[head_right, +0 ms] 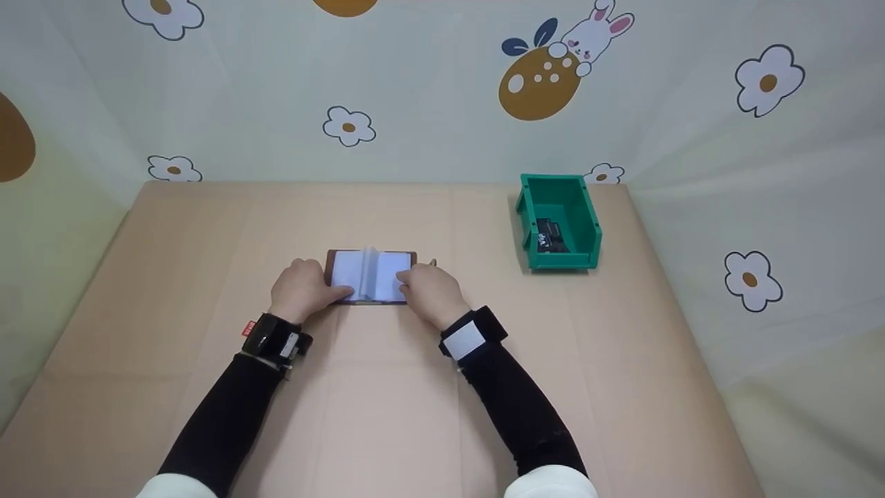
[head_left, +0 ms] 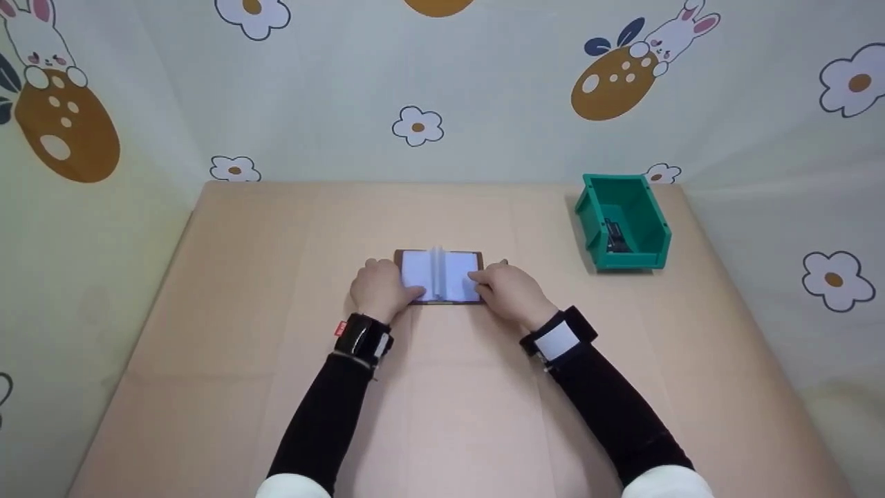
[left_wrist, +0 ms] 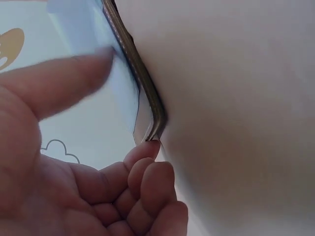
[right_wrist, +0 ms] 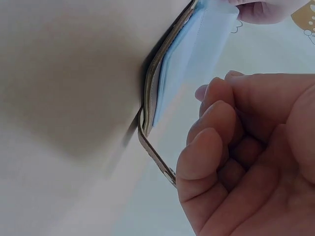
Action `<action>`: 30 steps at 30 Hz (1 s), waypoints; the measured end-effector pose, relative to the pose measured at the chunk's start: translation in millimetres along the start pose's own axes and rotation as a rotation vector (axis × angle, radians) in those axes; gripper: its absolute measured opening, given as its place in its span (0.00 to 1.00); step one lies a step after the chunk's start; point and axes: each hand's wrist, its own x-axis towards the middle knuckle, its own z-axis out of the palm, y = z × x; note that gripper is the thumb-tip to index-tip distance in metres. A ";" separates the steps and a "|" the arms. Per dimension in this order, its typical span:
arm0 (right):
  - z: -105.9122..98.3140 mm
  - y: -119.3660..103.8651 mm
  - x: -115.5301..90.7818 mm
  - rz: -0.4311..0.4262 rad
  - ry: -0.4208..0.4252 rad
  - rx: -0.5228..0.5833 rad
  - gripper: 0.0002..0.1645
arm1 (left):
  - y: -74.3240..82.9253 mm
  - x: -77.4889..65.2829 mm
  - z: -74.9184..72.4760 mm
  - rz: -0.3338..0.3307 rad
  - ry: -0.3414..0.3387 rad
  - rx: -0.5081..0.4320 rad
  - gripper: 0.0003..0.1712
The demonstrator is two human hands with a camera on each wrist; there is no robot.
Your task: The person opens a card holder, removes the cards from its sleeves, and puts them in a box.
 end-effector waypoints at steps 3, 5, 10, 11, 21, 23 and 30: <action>0.6 0.4 0.2 0.004 0.002 -0.001 0.17 | 1.8 -0.5 1.7 -0.003 0.015 0.007 0.44; 0.4 0.3 0.1 0.007 0.000 -0.002 0.17 | 3.3 -1.7 2.1 -0.005 0.022 0.008 0.45; -1.0 0.0 -0.6 0.027 -0.014 -0.005 0.17 | 9.6 -8.4 1.6 0.024 0.064 0.013 0.43; -1.2 -0.1 -0.6 0.033 -0.016 -0.005 0.17 | 11.2 -9.7 1.5 0.038 0.079 0.016 0.42; 3.9 2.4 1.2 0.019 -0.035 -0.030 0.09 | 34.7 -15.6 9.2 0.306 0.140 0.047 0.33; 4.9 3.0 1.4 0.013 -0.044 -0.038 0.08 | 37.6 -14.4 12.6 0.372 0.164 0.081 0.29; 6.0 5.8 2.7 0.038 -0.086 -0.028 0.11 | 38.8 -13.4 13.6 0.464 0.251 0.136 0.17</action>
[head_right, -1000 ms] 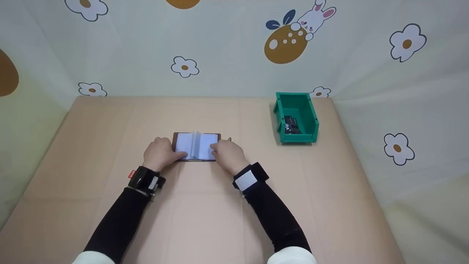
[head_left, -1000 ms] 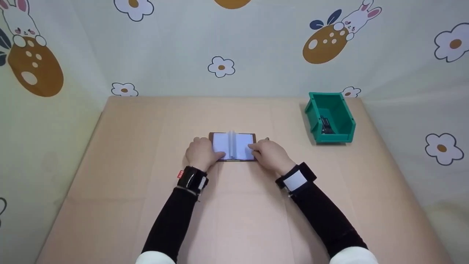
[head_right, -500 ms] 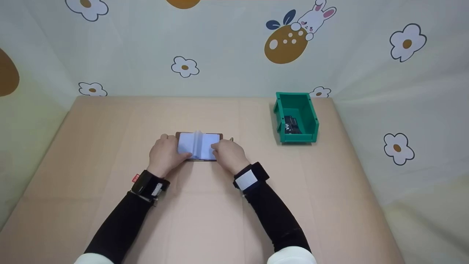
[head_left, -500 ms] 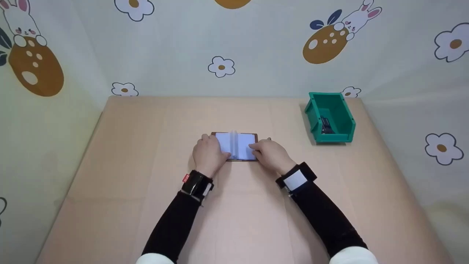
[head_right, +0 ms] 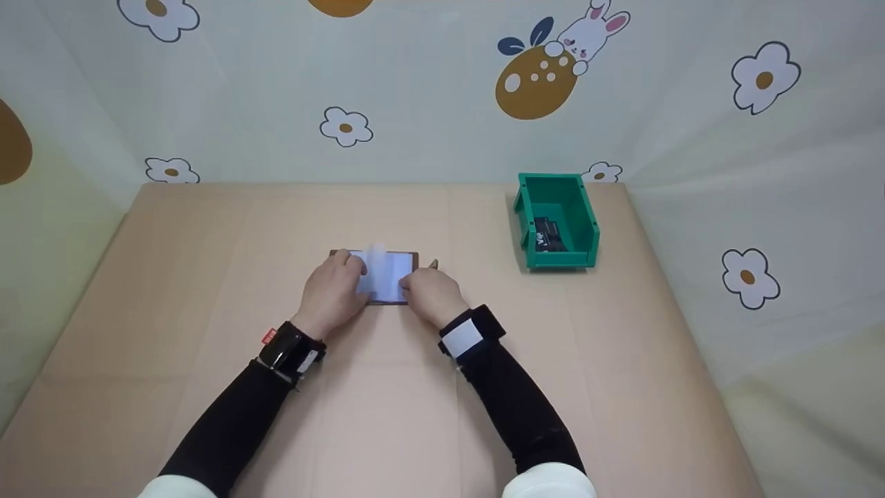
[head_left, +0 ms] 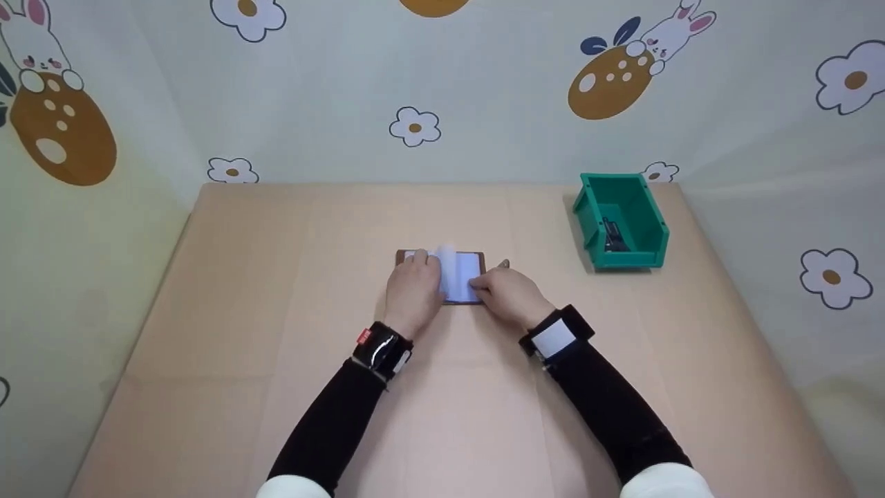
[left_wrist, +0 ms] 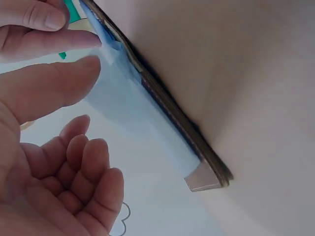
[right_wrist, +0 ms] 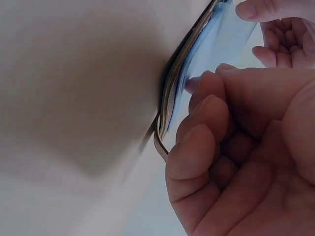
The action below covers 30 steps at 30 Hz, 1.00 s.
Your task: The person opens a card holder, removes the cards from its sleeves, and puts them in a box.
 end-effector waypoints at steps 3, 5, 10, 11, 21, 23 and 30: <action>-0.4 0.2 0.6 0.009 -0.011 -0.008 0.11 | -3.6 -2.6 -4.4 -0.057 0.004 -0.051 0.16; -0.5 0.1 0.9 0.019 -0.015 -0.008 0.13 | -7.1 -4.2 -7.8 -0.114 -0.001 -0.081 0.16; -0.6 0.1 1.4 0.029 -0.021 -0.007 0.12 | -18.8 -6.1 -15.1 -0.270 -0.048 -0.131 0.15; -0.4 0.1 1.3 0.029 -0.018 -0.008 0.12 | -21.1 -6.0 -15.8 -0.295 -0.063 -0.141 0.15; 0.7 -1.7 1.2 0.002 -0.005 -0.007 0.08 | -35.1 -7.8 -11.6 -0.390 -0.211 -0.163 0.14; 0.7 -2.2 1.4 0.007 -0.012 -0.002 0.09 | -36.6 -7.7 -10.2 -0.393 -0.222 -0.160 0.12; 1.0 -2.3 0.8 0.023 -0.010 0.009 0.14 | -39.0 -7.5 -8.4 -0.395 -0.248 -0.170 0.09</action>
